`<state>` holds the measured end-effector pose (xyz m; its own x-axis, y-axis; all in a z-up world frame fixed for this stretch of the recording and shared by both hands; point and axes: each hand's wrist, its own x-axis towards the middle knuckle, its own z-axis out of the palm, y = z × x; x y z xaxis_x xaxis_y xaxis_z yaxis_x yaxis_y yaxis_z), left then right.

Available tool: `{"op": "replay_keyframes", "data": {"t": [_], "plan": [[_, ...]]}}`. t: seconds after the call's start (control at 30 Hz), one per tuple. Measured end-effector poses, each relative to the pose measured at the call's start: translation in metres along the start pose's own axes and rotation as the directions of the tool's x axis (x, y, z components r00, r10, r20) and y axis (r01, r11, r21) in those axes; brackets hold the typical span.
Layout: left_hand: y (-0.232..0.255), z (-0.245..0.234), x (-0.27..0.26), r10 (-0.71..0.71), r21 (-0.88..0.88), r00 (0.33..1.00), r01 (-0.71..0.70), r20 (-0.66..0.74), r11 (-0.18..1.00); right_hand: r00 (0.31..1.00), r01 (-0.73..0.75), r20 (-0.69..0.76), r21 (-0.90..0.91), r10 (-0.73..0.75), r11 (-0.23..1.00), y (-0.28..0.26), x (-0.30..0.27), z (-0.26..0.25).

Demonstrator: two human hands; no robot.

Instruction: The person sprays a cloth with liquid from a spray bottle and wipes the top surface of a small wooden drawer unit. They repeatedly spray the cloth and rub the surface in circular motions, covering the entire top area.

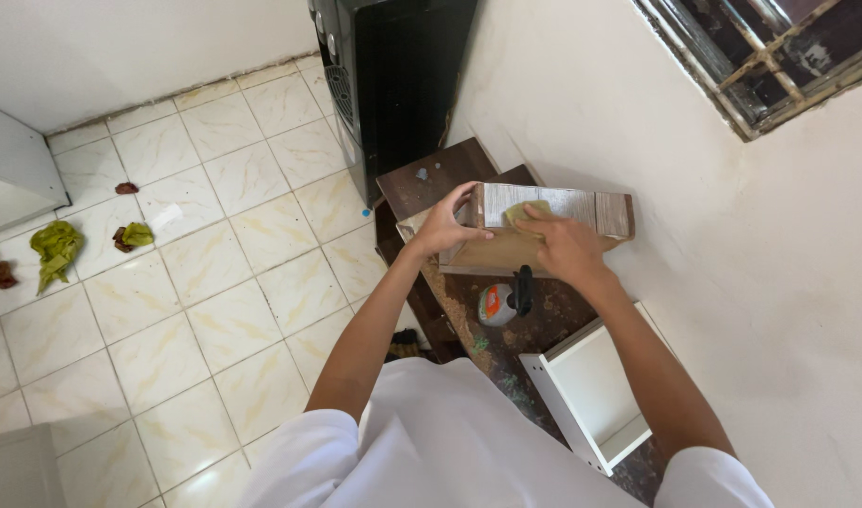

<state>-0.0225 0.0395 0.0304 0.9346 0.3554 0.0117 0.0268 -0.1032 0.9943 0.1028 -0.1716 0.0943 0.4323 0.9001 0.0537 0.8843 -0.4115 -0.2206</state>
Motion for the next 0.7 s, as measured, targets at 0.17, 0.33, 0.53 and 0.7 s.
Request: {"op": "replay_keyframes", "data": {"t": [0.17, 0.33, 0.53, 0.7], "plan": [[-0.004, -0.001, 0.001, 0.031, 0.039, 0.999, -0.031, -0.011, 0.999, 0.984, -0.086, -0.159, -0.021, 0.081, 0.996, -0.005, 0.041, 0.015], [-0.008, -0.007, 0.0, 0.054, -0.011, 0.998, -0.054, -0.01, 0.998, 0.997, 0.019, -0.07, -0.02, -0.021, 1.0, -0.035, 0.026, 0.022], [-0.013, -0.007, 0.002, -0.032, 0.092, 0.999, 0.033, -0.01, 0.995, 0.987, -0.153, 0.042, -0.097, 0.157, 0.983, -0.011, 0.012, 0.003], [-0.017, -0.007, 0.003, 0.03, 0.05, 0.999, -0.03, -0.009, 0.998, 0.984, -0.173, -0.048, -0.058, 0.171, 0.983, -0.018, 0.052, 0.027]]}}
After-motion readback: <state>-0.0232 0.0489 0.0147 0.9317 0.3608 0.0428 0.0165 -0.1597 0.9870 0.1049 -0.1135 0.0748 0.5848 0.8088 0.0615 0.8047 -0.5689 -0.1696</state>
